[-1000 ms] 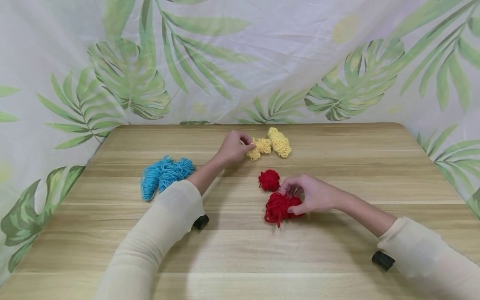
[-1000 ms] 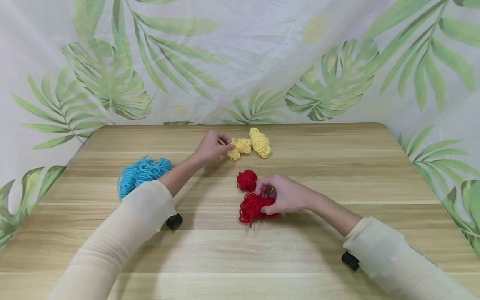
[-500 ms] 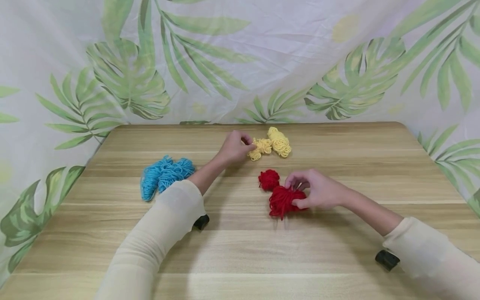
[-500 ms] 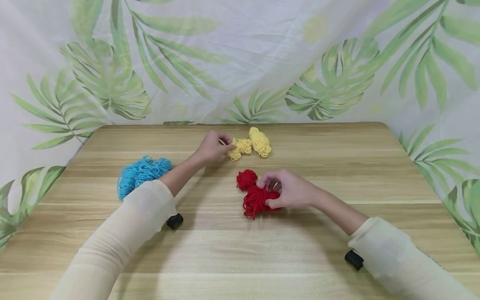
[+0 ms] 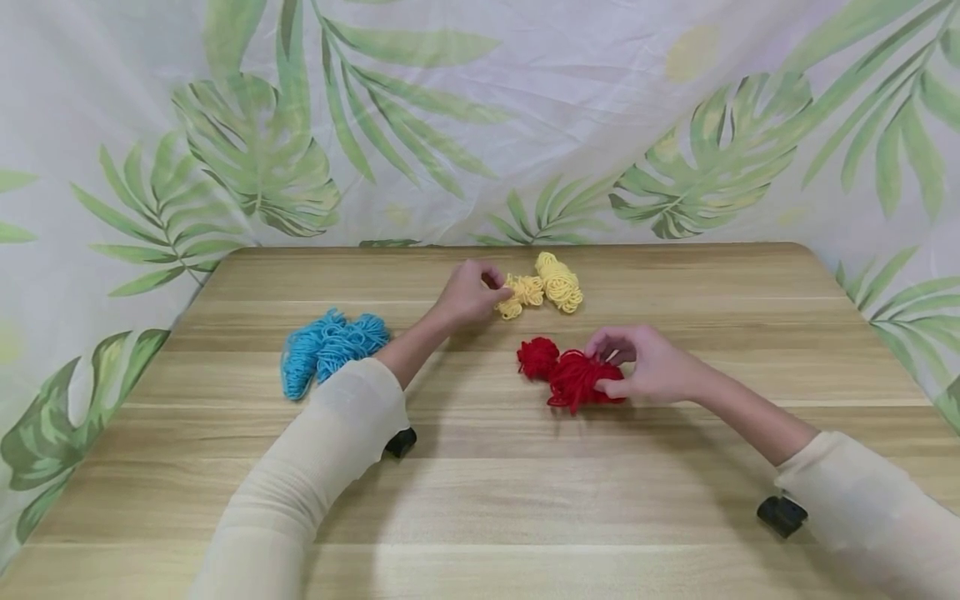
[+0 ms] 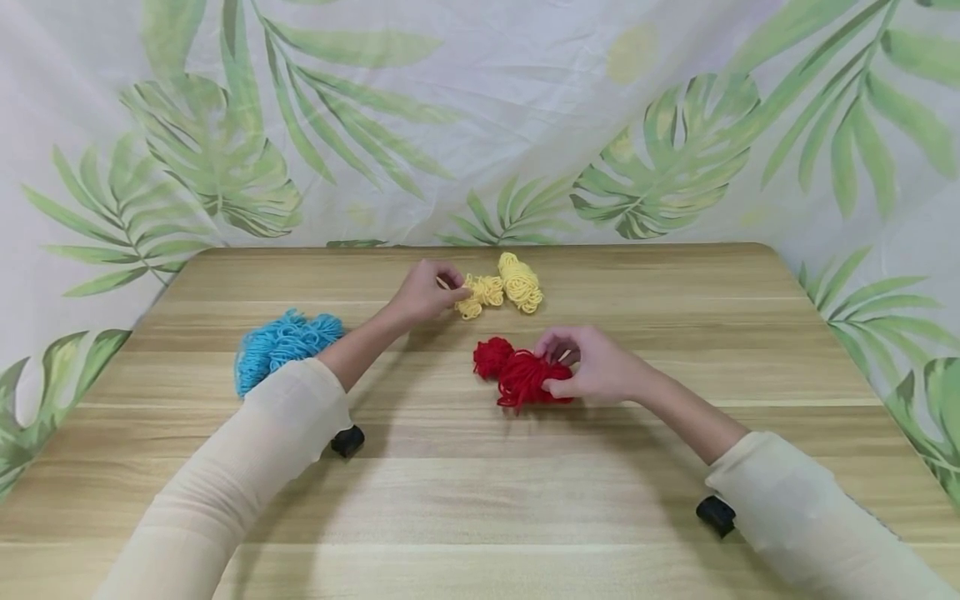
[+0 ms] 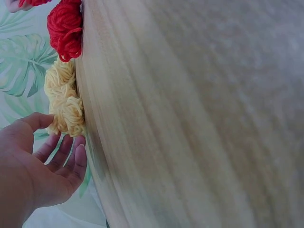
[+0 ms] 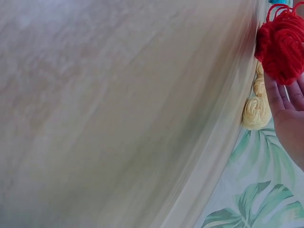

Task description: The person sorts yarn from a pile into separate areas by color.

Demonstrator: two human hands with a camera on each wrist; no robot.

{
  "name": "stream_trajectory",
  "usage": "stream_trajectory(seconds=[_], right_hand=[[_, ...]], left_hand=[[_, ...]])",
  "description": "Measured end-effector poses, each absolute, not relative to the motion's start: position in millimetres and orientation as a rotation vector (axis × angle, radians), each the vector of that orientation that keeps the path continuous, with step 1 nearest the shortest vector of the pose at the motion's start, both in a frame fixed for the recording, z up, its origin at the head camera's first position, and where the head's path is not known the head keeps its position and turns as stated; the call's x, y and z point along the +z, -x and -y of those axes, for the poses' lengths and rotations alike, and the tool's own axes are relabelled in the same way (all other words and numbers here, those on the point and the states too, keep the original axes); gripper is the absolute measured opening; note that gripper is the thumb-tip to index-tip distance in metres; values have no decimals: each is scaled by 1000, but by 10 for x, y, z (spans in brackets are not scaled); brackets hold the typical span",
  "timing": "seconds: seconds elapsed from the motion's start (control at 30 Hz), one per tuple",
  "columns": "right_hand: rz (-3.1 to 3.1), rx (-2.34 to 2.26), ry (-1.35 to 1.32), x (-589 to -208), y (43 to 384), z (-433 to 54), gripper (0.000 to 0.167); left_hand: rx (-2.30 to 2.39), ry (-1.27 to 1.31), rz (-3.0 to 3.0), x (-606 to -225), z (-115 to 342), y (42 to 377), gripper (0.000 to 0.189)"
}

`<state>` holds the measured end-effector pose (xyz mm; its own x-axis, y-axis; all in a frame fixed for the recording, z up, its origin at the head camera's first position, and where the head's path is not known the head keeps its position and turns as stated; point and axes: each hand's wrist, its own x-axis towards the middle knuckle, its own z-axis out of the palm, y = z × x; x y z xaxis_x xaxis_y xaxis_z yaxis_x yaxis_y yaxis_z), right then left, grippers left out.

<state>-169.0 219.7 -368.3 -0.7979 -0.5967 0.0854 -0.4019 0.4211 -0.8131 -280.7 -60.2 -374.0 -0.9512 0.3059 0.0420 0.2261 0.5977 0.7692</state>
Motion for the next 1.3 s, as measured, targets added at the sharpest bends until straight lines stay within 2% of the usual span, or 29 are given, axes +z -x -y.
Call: stream_trajectory(seconds=[1.3], right_hand=[[-2635, -1334, 683, -3661, 1793, -2529, 30]], left_hand=[[1356, -510, -2650, -3642, 778, 2639, 17]])
